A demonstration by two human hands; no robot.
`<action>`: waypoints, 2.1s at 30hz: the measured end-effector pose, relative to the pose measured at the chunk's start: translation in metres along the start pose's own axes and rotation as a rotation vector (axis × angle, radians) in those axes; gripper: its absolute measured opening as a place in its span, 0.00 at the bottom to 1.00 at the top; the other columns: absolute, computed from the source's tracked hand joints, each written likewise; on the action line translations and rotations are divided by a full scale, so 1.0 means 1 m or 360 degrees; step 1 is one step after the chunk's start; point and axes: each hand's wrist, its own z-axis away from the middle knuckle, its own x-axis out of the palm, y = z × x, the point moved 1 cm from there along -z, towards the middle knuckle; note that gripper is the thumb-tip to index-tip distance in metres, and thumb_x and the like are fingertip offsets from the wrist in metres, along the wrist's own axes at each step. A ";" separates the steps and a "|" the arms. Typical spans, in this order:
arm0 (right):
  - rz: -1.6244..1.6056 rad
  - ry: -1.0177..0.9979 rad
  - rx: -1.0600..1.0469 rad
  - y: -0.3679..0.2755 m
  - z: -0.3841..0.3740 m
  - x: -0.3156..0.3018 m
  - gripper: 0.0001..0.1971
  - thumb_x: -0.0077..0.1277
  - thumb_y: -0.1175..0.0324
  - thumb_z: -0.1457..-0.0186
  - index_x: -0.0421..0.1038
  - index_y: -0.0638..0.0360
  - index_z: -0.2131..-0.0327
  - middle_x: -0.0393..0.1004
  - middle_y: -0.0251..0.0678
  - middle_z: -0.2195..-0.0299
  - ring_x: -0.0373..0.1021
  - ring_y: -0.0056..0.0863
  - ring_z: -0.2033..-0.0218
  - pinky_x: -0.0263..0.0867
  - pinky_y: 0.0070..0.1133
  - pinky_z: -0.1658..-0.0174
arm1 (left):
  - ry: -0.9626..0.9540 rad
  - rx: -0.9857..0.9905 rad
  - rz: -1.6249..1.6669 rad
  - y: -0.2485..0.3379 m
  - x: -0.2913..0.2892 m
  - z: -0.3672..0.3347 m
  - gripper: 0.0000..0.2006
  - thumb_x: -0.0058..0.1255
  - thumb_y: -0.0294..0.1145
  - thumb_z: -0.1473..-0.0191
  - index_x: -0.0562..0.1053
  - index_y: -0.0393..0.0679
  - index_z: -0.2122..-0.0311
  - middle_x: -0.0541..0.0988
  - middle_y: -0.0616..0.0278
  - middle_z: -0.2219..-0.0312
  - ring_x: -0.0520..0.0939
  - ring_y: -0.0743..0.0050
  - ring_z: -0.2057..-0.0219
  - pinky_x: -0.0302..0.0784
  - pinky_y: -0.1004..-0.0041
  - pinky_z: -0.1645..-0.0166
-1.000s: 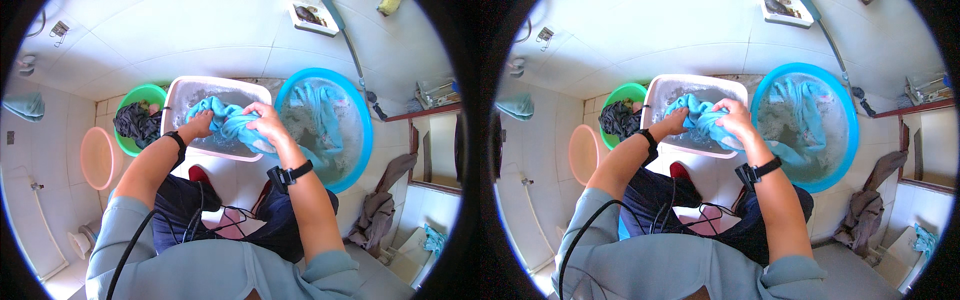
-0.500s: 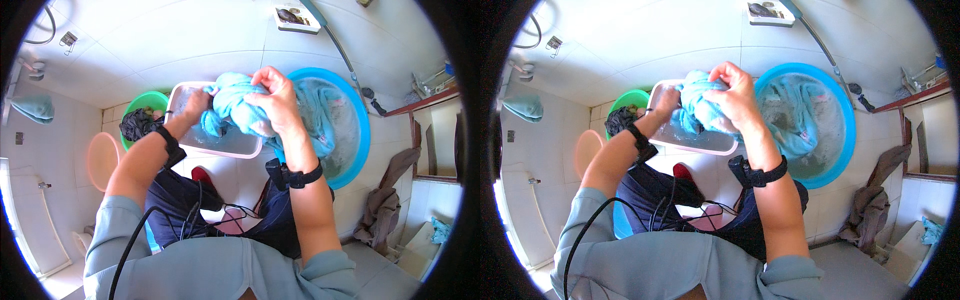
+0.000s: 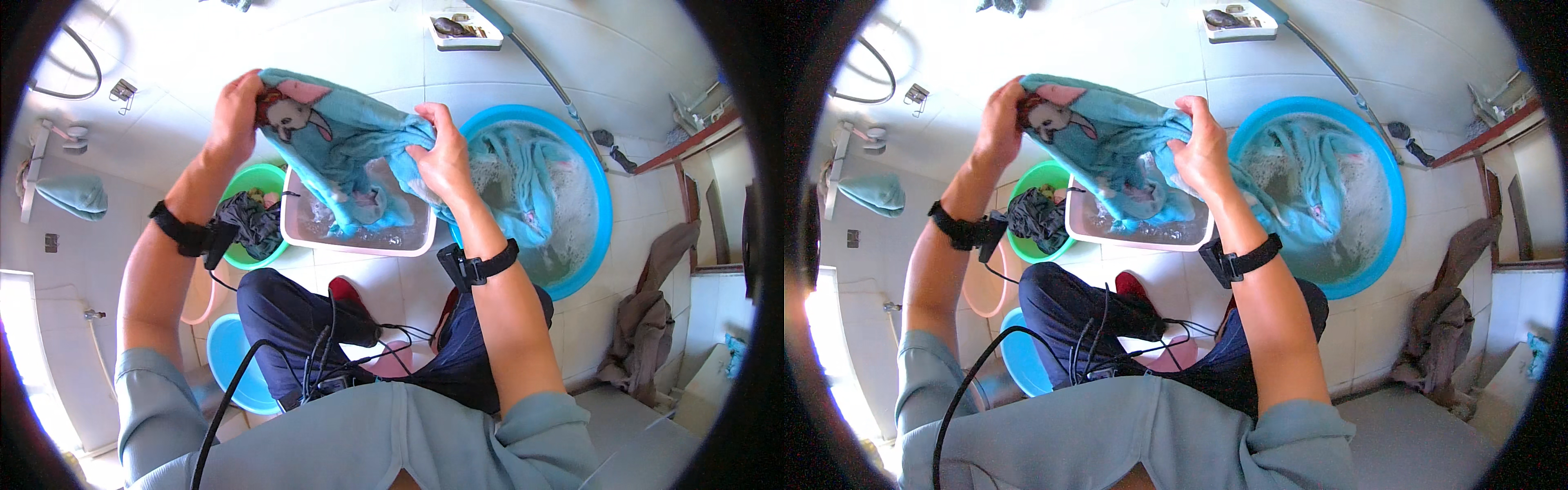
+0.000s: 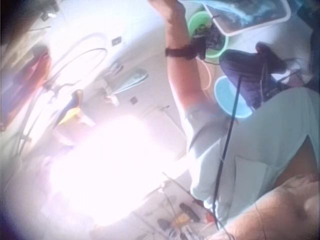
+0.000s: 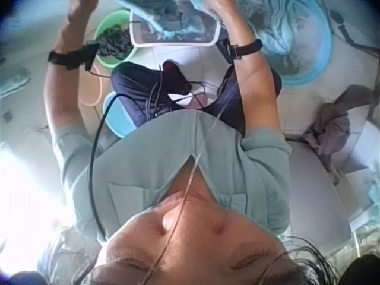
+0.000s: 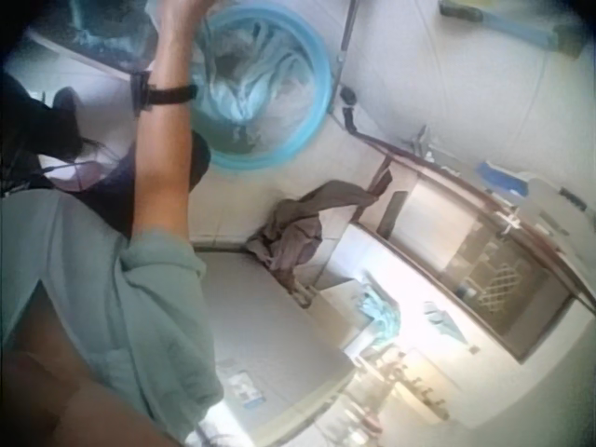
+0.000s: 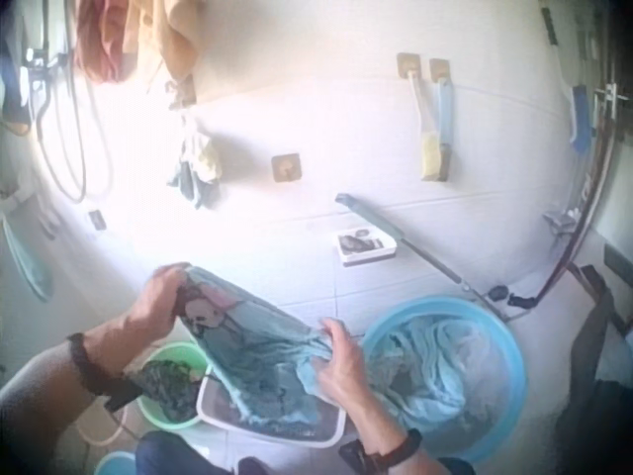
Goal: The person hand-washes a blue shirt in a basin of soapy water, scrubs it by hand, wrings the fabric to remove excess water, and then moves the garment between different basins of water.
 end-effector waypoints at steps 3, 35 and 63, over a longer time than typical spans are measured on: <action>0.0294 0.0025 -0.0202 -0.002 0.001 -0.002 0.27 0.62 0.79 0.60 0.66 0.62 0.52 0.73 0.49 0.60 0.71 0.47 0.57 0.68 0.33 0.52 | -0.0239 0.0451 -0.0358 0.041 0.004 0.009 0.09 0.38 0.28 0.46 0.71 0.37 0.71 0.70 0.64 0.77 0.70 0.77 0.75 0.68 0.75 0.68; 0.0675 -0.1137 0.0146 0.144 0.079 0.080 0.37 0.67 0.69 0.61 0.62 0.50 0.44 0.62 0.51 0.45 0.63 0.49 0.45 0.64 0.34 0.46 | -0.1103 -0.0273 -0.2184 -0.223 0.026 0.015 0.35 0.57 0.35 0.53 0.56 0.52 0.40 0.63 0.43 0.45 0.69 0.36 0.46 0.69 0.45 0.47; 0.2343 -0.2336 -0.0183 0.194 0.129 0.129 0.17 0.44 0.62 0.40 0.75 0.44 0.49 0.75 0.28 0.50 0.67 0.31 0.45 0.46 0.43 0.41 | -0.1764 -0.0746 -0.2296 -0.369 0.057 0.052 0.34 0.59 0.33 0.55 0.65 0.55 0.39 0.57 0.60 0.35 0.60 0.39 0.37 0.66 0.34 0.46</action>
